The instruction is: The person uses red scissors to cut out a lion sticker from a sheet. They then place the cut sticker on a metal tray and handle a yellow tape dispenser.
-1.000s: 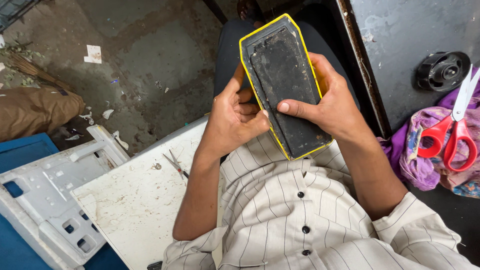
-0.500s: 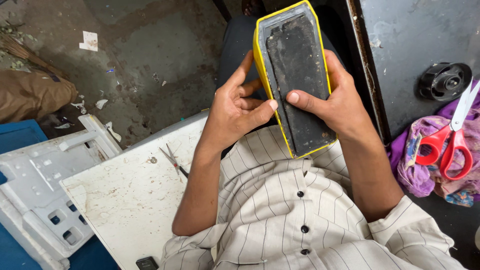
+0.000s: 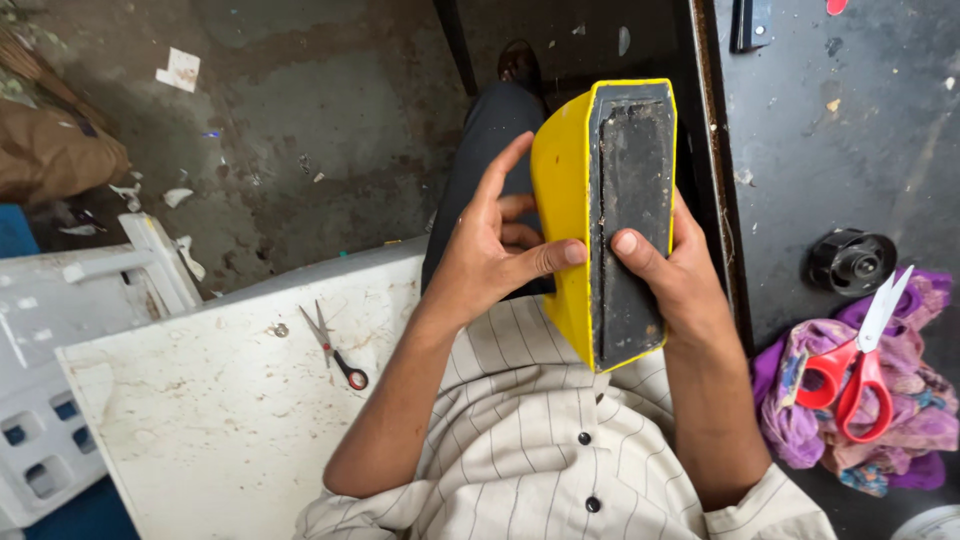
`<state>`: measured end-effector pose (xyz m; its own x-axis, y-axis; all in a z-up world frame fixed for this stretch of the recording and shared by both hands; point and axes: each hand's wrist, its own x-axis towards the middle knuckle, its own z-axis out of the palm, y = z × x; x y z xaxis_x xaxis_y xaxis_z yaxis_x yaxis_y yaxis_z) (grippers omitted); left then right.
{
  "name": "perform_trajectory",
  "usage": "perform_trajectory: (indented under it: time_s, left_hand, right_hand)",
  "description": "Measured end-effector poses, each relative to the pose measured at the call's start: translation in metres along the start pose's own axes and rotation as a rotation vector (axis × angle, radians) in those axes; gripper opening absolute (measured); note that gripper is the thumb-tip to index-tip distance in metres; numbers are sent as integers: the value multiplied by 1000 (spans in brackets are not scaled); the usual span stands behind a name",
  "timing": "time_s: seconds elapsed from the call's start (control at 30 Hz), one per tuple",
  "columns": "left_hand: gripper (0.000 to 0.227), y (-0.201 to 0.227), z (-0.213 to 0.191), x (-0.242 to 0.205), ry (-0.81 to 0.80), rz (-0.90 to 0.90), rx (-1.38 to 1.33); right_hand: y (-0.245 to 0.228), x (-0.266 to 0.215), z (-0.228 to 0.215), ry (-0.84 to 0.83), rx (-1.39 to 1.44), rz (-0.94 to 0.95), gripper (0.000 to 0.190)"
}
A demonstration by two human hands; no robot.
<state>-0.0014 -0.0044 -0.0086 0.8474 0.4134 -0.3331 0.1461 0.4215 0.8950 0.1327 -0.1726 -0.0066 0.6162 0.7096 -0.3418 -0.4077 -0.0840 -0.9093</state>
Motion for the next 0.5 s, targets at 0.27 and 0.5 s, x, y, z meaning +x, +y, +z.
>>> perform_trajectory:
  time_s: [0.27, 0.5]
  left_hand:
    - [122, -19, -10, 0, -73, 144, 38]
    - [99, -18, -17, 0, -33, -10, -329]
  right_hand:
    - [-1, -1, 15, -50, 50, 29, 82]
    - [5, -2, 36, -121, 88, -7, 67]
